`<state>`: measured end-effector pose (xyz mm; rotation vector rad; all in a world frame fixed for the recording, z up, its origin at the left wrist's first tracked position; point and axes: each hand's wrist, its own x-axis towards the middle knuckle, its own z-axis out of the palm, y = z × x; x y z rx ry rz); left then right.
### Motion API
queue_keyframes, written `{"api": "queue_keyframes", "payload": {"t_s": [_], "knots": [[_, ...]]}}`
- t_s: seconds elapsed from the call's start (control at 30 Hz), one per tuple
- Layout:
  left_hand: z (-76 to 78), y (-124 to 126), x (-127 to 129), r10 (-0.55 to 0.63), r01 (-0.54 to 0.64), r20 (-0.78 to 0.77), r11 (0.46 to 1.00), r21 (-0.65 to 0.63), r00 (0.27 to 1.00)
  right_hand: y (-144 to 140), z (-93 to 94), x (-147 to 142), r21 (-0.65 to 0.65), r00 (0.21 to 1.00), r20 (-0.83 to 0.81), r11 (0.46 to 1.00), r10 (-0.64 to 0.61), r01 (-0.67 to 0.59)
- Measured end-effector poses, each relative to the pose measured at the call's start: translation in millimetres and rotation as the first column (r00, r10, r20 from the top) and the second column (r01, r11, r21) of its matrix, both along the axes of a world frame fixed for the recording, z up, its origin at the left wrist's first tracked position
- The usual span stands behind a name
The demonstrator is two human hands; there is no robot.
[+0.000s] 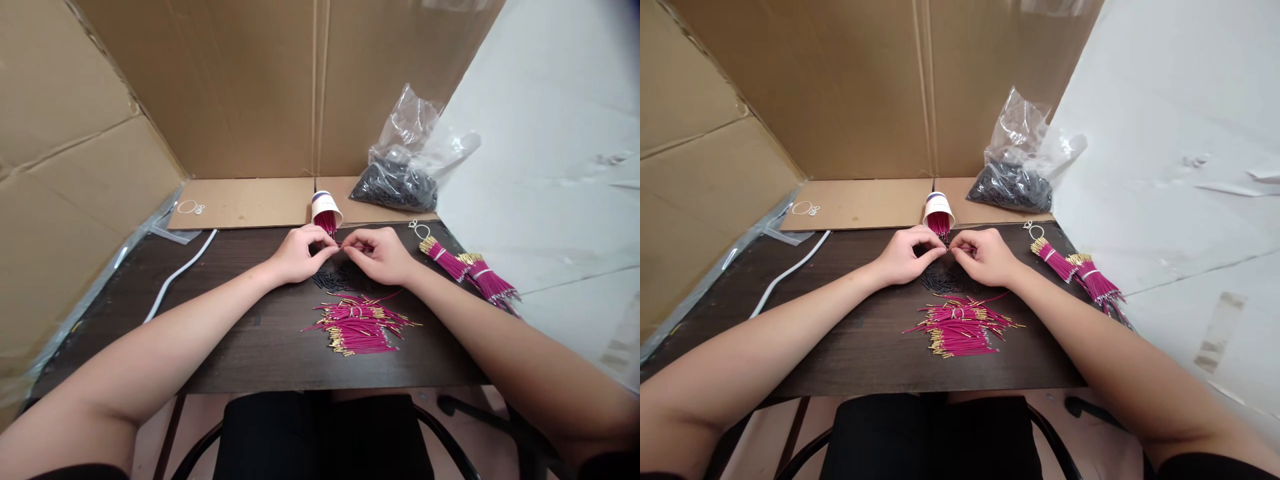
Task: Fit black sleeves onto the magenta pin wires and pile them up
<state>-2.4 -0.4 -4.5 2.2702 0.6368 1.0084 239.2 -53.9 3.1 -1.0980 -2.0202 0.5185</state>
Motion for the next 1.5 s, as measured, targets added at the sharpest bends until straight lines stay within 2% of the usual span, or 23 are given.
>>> {"api": "queue_keyframes", "payload": {"t_s": [0.37, 0.63, 0.87, 0.93, 1.1, 1.5], "knots": [[2.5, -1, 0, -0.003, 0.003, 0.0, 1.0, 0.026, 1.0, -1, 1.7, -2, -0.031, 1.0, 0.008, 0.999, 0.006, -0.006], [-0.2, -1, 0, 0.038, -0.038, 0.003, 0.998, 0.04, 0.999, 1, 9.0, 2, -0.034, 0.998, 0.049, 0.999, -0.029, 0.031], [0.9, -1, 0, 0.065, -0.066, 0.02, 0.996, 0.052, 0.998, 7, 4.8, 5, -0.166, 0.998, -0.028, 0.985, -0.058, 0.053], [1.3, -1, 0, 0.067, -0.068, 0.027, 0.996, 0.053, 0.997, 7, 4.2, 6, -0.144, 0.999, -0.011, 0.988, -0.051, 0.048], [1.6, 0, 0, 0.078, -0.078, 0.011, 0.997, 0.023, 0.997, 6, 6.1, 9, 0.021, 0.997, 0.075, 1.0, -0.019, 0.018], [1.8, -1, 2, 0.147, -0.147, 0.009, 0.989, -0.018, 0.989, 5, 9.2, 10, 0.007, 0.995, 0.099, 1.0, -0.002, 0.001]]}}
